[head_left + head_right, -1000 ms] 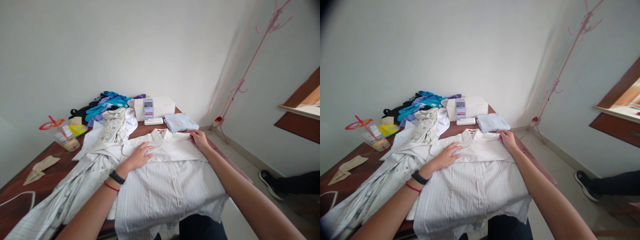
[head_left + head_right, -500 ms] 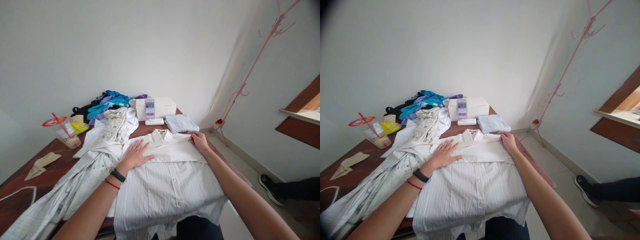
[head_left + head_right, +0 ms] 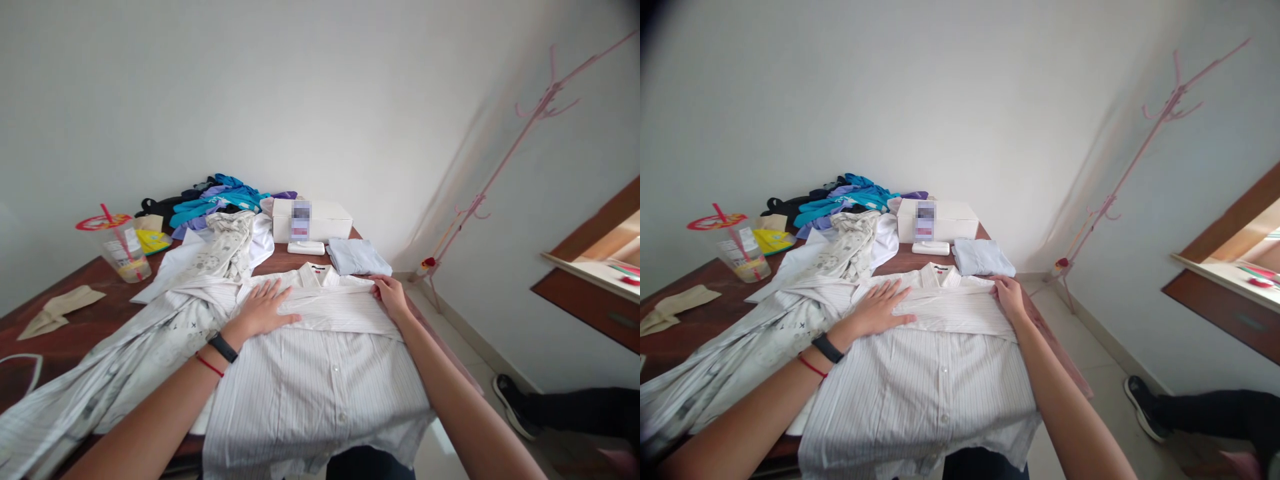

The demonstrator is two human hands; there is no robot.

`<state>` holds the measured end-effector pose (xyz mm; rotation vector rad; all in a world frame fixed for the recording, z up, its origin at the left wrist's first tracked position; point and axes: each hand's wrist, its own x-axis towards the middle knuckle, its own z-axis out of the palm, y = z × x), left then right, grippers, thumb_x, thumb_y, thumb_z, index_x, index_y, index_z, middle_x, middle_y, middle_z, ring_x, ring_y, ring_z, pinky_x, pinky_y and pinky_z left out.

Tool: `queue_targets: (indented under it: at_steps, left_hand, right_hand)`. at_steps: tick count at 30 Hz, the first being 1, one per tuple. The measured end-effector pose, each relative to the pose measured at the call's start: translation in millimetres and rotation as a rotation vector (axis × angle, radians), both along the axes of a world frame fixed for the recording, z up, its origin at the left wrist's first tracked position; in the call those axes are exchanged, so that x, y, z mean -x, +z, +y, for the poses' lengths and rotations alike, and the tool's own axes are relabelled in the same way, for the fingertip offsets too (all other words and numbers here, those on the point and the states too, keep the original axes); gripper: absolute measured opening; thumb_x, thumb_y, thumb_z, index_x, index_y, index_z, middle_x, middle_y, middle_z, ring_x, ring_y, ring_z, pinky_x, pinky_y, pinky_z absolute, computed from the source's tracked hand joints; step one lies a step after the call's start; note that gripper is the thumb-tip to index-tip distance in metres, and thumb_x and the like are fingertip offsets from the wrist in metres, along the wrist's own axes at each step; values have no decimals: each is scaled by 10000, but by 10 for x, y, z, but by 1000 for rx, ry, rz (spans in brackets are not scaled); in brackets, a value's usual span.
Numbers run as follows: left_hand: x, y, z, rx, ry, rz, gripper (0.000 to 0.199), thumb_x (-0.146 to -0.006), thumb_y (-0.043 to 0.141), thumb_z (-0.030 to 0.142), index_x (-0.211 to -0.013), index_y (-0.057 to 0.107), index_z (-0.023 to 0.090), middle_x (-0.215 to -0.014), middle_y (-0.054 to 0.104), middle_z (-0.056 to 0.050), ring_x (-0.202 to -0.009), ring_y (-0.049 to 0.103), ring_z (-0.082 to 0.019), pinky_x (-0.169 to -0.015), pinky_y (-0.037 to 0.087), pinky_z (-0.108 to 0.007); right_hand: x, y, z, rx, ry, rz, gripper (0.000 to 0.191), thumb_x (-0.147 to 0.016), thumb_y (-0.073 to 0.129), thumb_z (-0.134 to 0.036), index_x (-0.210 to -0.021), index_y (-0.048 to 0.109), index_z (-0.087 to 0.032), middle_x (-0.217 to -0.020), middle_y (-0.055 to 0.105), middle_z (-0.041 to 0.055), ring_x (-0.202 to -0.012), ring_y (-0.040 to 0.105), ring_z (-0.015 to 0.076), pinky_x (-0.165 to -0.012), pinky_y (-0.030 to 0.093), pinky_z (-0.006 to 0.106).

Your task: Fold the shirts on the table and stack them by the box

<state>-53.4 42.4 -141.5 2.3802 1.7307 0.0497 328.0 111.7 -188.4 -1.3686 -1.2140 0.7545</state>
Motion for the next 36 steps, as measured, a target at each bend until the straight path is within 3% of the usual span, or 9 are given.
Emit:
queue_targets:
  at_steps: [36]
  left_hand:
    - [33,-77,34,-29,-4,-62,959,-831,384,878,-1585,350,286,-1686,144,-82,-1551,121,-377,-1231,100,-545]
  right_hand:
    - [-22,-6,20,17,36,-1,362,-723,613,-411,-924,753,-144,-581,646,2,-492,522,140,-495,411,250]
